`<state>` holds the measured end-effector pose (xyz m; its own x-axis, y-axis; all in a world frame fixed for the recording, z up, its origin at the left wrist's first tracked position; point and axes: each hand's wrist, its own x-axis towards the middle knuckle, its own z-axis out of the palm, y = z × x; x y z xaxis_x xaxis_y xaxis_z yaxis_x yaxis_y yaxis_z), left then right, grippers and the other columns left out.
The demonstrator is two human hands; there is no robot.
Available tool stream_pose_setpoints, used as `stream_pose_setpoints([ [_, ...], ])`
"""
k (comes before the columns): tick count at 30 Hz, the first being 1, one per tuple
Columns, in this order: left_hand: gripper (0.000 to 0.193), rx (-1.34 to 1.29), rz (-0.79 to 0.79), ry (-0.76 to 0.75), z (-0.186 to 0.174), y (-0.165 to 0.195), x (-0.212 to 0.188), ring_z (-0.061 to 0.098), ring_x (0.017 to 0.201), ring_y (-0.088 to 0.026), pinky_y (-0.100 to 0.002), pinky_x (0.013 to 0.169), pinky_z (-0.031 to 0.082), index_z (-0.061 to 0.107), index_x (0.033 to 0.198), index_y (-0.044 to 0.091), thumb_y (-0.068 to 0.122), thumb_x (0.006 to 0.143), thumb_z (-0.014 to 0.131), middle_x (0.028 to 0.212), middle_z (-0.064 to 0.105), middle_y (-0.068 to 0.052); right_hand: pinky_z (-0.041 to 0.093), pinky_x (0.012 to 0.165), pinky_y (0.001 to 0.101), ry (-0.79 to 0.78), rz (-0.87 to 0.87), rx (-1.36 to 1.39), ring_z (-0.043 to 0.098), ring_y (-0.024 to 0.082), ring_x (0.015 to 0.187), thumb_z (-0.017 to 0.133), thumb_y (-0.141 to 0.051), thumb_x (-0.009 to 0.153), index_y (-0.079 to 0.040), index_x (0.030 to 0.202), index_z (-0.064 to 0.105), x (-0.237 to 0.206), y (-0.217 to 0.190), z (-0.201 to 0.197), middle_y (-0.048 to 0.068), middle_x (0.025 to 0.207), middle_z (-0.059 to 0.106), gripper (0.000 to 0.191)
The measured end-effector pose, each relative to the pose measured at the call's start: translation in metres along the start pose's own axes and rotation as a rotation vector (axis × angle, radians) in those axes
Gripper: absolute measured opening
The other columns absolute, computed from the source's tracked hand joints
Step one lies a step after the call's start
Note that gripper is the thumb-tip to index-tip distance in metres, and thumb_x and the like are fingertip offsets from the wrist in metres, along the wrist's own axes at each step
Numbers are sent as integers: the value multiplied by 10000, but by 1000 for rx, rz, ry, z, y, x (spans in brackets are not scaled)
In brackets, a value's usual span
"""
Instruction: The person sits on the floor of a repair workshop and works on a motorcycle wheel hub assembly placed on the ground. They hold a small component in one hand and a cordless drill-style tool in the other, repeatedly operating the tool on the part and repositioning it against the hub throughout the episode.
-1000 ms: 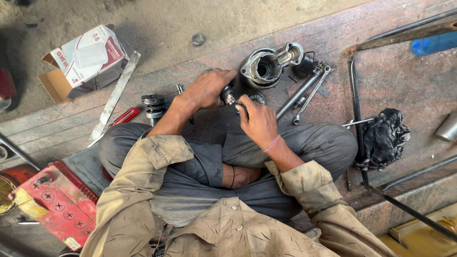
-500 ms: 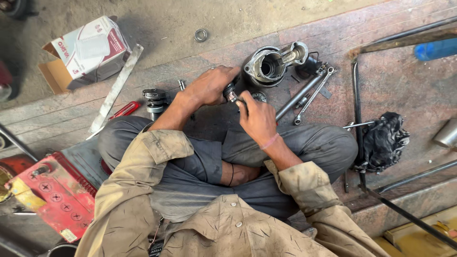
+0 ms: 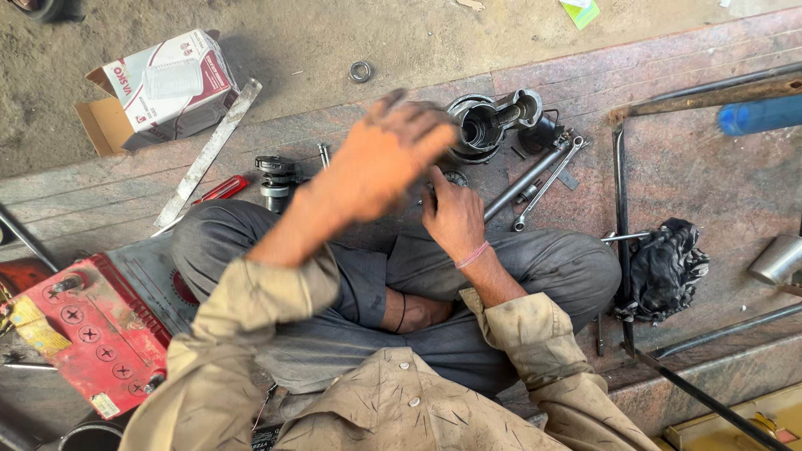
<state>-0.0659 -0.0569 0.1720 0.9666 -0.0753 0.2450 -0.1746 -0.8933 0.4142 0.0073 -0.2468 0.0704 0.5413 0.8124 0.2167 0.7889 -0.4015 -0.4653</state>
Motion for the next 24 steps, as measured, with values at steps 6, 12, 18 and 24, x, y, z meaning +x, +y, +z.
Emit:
stream_pose_setpoints([
  [6, 500, -121, 267, 437, -76, 99, 4, 651, 1226, -263, -510, 1106, 520, 619, 1256, 161, 510, 899, 648, 1278, 664, -67, 464, 606, 571, -180, 174, -14, 669, 455, 705, 671, -218, 960, -94, 1083, 597, 3, 1, -3, 186, 777, 705, 191],
  [12, 656, -173, 271, 516, -110, 134, 6, 642, 1253, -273, -496, 1137, 541, 654, 1280, -62, 496, 1002, 448, 1310, 654, -136, 447, 597, 585, -215, 225, 52, 667, 454, 691, 671, -229, 989, -114, 1053, 609, 2, 1, 0, 175, 744, 702, 145],
  [18, 407, -103, 334, 545, -98, 135, -2, 605, 1329, -297, -484, 1153, 492, 621, 1345, -56, 178, 1041, 484, 1399, 602, -142, 436, 579, 572, -197, 170, 92, 665, 445, 681, 668, -227, 1007, -113, 1051, 602, 0, 4, 2, 178, 728, 688, 139],
  [24, 369, -171, 221, 499, -90, 152, -12, 604, 1257, -338, -523, 1227, 313, 613, 1397, 12, 120, 1063, 499, 1444, 592, -177, 433, 558, 554, -180, 158, 98, 663, 435, 655, 675, -214, 1002, -103, 1046, 599, 0, 1, 0, 172, 712, 684, 141],
])
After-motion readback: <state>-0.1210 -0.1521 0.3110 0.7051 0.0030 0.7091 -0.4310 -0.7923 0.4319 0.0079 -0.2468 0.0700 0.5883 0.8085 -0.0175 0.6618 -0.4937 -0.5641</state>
